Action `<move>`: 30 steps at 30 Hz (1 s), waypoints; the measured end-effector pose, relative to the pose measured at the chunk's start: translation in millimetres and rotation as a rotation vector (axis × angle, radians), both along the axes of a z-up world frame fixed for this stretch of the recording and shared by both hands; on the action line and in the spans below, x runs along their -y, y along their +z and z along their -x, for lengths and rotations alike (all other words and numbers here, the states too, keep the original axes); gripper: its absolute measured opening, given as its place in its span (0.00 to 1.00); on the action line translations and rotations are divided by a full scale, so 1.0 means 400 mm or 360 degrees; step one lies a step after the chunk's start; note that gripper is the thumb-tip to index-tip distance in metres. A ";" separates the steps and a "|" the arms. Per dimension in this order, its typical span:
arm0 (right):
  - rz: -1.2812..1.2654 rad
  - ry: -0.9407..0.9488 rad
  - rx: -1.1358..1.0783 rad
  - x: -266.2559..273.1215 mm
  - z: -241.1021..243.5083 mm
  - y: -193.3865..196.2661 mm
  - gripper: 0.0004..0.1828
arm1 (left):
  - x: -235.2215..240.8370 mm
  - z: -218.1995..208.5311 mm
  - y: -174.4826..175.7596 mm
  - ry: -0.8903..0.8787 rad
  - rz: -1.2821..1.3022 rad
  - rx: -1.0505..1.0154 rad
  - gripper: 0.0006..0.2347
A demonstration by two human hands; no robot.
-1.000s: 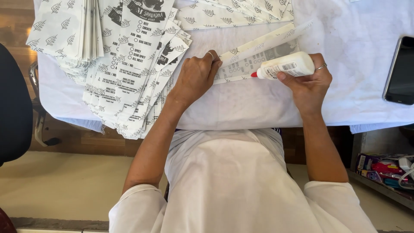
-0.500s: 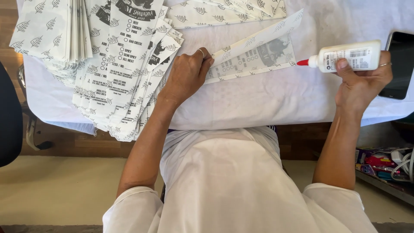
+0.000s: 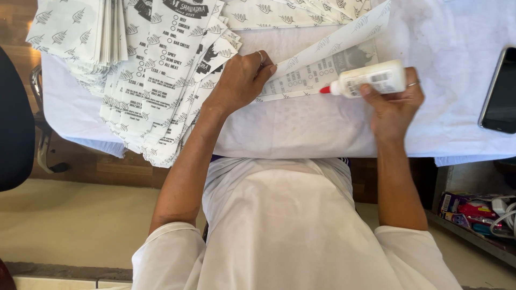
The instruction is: Applying glue to paper sheets and folding them for packaging
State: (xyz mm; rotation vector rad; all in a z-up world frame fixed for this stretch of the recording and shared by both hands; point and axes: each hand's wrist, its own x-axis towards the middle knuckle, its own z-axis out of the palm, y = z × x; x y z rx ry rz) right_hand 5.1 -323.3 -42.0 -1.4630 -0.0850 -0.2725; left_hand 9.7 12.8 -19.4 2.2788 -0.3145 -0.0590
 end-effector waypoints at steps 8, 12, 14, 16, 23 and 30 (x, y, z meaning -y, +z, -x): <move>0.0224 0.0252 -0.0137 -0.213 0.042 0.043 0.23 | -0.013 -0.015 0.038 0.0013 0.0172 -0.0275 0.11; 0.0185 0.0339 -0.0148 -0.281 0.048 0.040 0.24 | -0.013 -0.030 0.015 0.0035 0.0173 -0.0293 0.13; 0.0203 0.0379 -0.0150 -0.306 0.050 0.046 0.23 | -0.015 -0.032 0.005 0.0026 0.0197 -0.0258 0.14; 0.0223 0.0411 -0.0152 -0.323 0.053 0.055 0.23 | -0.015 -0.031 0.007 0.0010 0.0223 -0.0223 0.16; -0.0283 0.0209 -0.0038 -0.131 -0.029 0.022 0.20 | -0.016 0.045 0.020 -0.0181 0.0229 0.0043 0.10; 0.0596 -0.0342 -0.0215 0.237 -0.107 0.022 0.10 | 0.013 0.133 -0.016 -0.0427 -0.0160 0.0355 0.22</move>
